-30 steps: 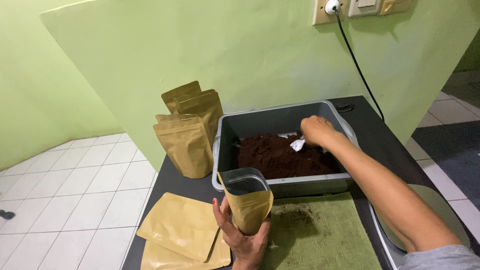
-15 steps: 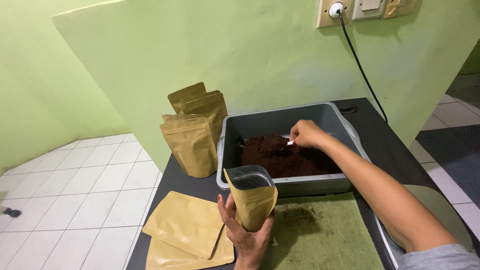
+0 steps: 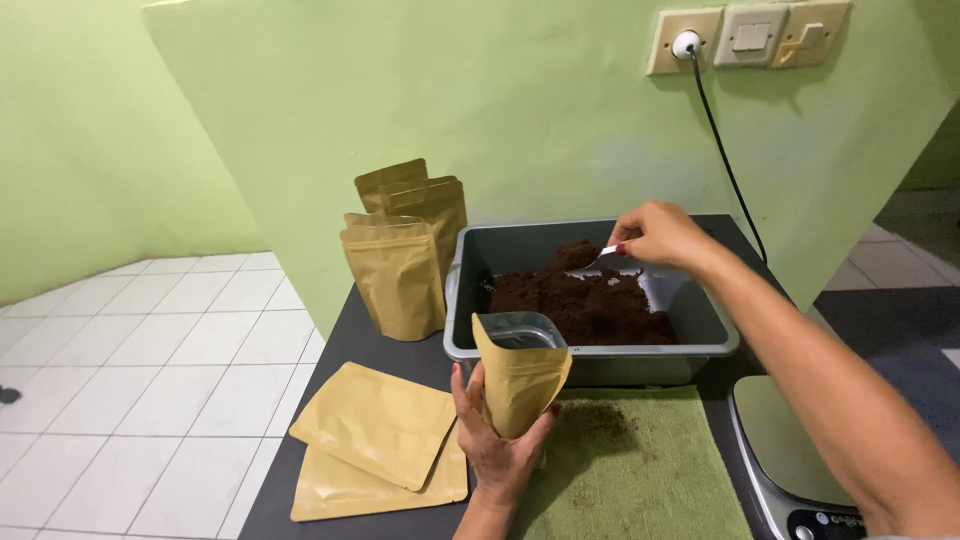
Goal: Using a small spoon to transfer ground coffee from a storage bin into a paper packaging bag.
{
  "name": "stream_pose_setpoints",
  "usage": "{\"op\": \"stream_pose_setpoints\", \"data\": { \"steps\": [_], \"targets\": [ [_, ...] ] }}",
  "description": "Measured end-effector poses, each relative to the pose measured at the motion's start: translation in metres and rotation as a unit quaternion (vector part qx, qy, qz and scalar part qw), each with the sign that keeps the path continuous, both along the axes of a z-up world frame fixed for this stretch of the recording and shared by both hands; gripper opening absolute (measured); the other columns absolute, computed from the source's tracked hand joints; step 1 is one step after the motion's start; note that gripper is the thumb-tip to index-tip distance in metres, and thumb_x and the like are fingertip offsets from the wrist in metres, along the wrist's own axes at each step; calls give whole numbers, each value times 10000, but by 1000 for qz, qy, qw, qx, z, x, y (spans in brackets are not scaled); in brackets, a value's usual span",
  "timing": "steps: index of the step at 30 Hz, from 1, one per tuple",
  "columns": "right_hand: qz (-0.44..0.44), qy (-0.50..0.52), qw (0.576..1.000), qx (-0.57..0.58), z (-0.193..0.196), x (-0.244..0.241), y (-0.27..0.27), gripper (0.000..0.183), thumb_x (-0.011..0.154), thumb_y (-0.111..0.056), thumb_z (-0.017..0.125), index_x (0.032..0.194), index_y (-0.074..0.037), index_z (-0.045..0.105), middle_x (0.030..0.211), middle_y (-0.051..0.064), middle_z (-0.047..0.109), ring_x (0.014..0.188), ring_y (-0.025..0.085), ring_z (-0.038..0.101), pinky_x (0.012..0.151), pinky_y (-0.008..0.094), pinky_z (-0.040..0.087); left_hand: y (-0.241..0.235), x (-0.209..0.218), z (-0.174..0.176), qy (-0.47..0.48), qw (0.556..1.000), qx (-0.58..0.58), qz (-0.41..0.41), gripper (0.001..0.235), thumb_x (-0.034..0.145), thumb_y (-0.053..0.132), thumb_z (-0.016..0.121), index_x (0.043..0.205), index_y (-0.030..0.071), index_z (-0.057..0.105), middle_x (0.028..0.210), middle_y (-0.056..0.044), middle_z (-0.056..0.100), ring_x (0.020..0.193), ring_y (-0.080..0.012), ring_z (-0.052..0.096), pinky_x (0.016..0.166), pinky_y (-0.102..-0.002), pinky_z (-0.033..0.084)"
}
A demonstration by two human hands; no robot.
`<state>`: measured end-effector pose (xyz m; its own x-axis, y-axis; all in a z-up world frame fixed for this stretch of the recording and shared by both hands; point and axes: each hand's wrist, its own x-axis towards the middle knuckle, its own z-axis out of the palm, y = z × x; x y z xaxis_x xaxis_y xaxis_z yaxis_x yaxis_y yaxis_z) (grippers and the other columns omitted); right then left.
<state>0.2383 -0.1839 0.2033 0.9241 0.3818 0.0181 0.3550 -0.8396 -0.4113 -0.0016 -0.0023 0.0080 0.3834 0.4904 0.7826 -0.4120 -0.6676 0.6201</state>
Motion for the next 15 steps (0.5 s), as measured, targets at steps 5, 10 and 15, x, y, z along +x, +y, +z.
{"op": "stream_pose_setpoints", "data": {
  "steps": [5, 10, 15],
  "targets": [
    [-4, 29, 1000, 9, 57, -64, 6, 139, 941, -108, 700, 971, -102, 836, 894, 72, 771, 861, 192, 627, 725, 355, 450, 3, -2, 2, -4, 1000, 24, 7, 1180, 739, 544, 874, 1565, -1, 231, 1371, -143, 657, 1225, -337, 692, 994, -430, 582],
    [18, 59, 998, 26, 83, -103, 11, 124, 931, -136, 753, 998, -76, 838, 991, 85, 827, 964, 189, 718, 872, 348, 513, 4, -3, 2, -2, 1000, 27, 2, 1119, 783, 555, 833, 1563, 17, 238, 1425, -146, 625, 1267, -373, 661, 1012, -459, 554],
    [57, 65, 996, 24, 89, -130, 16, 101, 914, -89, 759, 928, -61, 855, 854, 71, 819, 850, 156, 688, 793, 313, 493, 3, -4, 4, -7, 998, 58, 18, 1127, 811, 588, 808, 1566, 13, 202, 1406, -148, 633, 1239, -413, 647, 1032, -479, 538]
  ]
}}
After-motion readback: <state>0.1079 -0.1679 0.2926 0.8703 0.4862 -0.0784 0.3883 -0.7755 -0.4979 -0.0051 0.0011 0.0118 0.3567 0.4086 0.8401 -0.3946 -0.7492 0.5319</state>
